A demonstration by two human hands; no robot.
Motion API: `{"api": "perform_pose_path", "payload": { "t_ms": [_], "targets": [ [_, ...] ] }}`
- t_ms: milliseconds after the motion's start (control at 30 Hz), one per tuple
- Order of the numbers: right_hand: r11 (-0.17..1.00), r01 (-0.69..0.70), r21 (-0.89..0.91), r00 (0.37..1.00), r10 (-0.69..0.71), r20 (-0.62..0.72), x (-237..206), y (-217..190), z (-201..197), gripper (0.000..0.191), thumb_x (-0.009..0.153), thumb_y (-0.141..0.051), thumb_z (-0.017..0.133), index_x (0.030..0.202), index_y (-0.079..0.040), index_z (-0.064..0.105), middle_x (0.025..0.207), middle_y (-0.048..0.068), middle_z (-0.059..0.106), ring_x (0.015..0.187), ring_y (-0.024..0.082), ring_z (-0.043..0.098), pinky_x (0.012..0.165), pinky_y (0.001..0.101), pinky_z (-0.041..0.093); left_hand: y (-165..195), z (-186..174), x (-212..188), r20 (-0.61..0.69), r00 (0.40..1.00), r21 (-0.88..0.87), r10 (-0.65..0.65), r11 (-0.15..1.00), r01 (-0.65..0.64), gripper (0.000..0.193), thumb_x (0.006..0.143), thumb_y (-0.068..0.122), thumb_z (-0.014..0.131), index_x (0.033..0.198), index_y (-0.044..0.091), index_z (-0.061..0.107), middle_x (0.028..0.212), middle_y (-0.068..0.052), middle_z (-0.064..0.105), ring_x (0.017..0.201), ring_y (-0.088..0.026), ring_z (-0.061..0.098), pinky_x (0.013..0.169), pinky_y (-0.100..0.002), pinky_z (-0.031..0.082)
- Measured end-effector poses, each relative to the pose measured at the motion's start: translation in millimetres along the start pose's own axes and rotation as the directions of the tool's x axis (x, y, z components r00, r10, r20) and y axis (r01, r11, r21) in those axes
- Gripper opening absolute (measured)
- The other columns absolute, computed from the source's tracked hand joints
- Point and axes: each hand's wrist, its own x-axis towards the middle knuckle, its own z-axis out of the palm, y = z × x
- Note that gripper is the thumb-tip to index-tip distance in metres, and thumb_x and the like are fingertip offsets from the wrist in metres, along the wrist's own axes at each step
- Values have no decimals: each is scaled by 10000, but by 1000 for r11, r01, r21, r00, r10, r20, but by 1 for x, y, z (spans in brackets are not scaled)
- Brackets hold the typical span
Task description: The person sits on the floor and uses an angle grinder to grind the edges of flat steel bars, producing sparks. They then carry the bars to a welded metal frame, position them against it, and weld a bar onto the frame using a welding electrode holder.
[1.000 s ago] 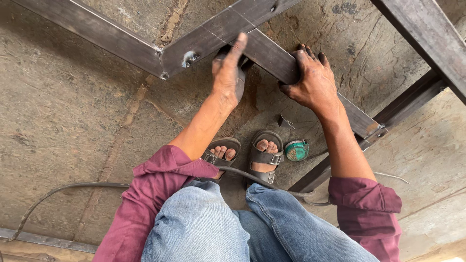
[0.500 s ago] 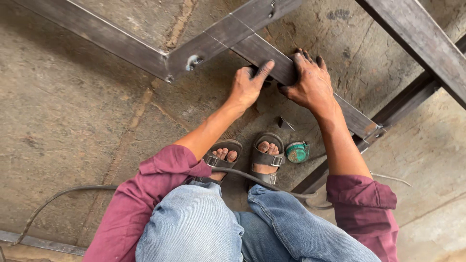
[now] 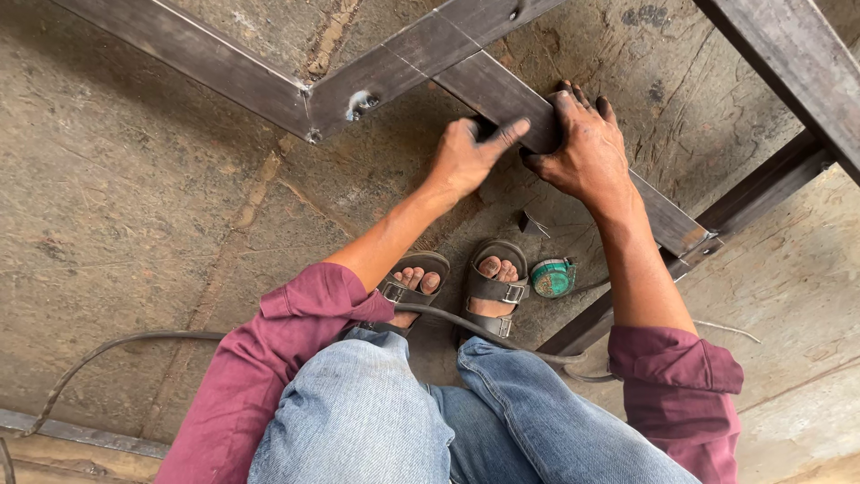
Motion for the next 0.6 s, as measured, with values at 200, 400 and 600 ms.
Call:
{"api": "perform_pose_path", "payload": {
  "t_ms": [200, 400, 600],
  "targets": [
    [1000, -18, -1, 1000, 18, 9, 0, 0, 0, 736, 704, -308, 874, 1302, 16, 591, 1335, 285, 635, 1376, 413, 520, 1186, 612, 295, -3, 16, -4, -70, 997, -170, -43, 985, 30, 676, 789, 604, 774, 971, -47, 755, 949, -104, 777, 874, -147, 704, 811, -348, 575],
    [1000, -18, -4, 1000, 18, 21, 1, -2, -2, 751, 678, -290, 876, 1300, 11, 581, 1368, 283, 617, 1395, 413, 493, 1178, 605, 285, -5, -15, 17, -240, 865, -586, -440, 776, 233, 854, 876, 489, 818, 1426, 49, 335, 1454, -120, 463, 1335, -175, 430, 1088, -438, 296],
    [999, -34, -4, 999, 34, 37, 1, -4, -5, 738, 676, -286, 883, 1284, 4, 581, 1376, 276, 609, 1376, 408, 506, 1189, 607, 288, 0, -30, 20, -78, 969, -881, -236, 471, 44, 655, 771, 340, 890, 1280, -3, 657, 1338, -79, 674, 1328, -193, 555, 1214, -375, 333]
  ]
}}
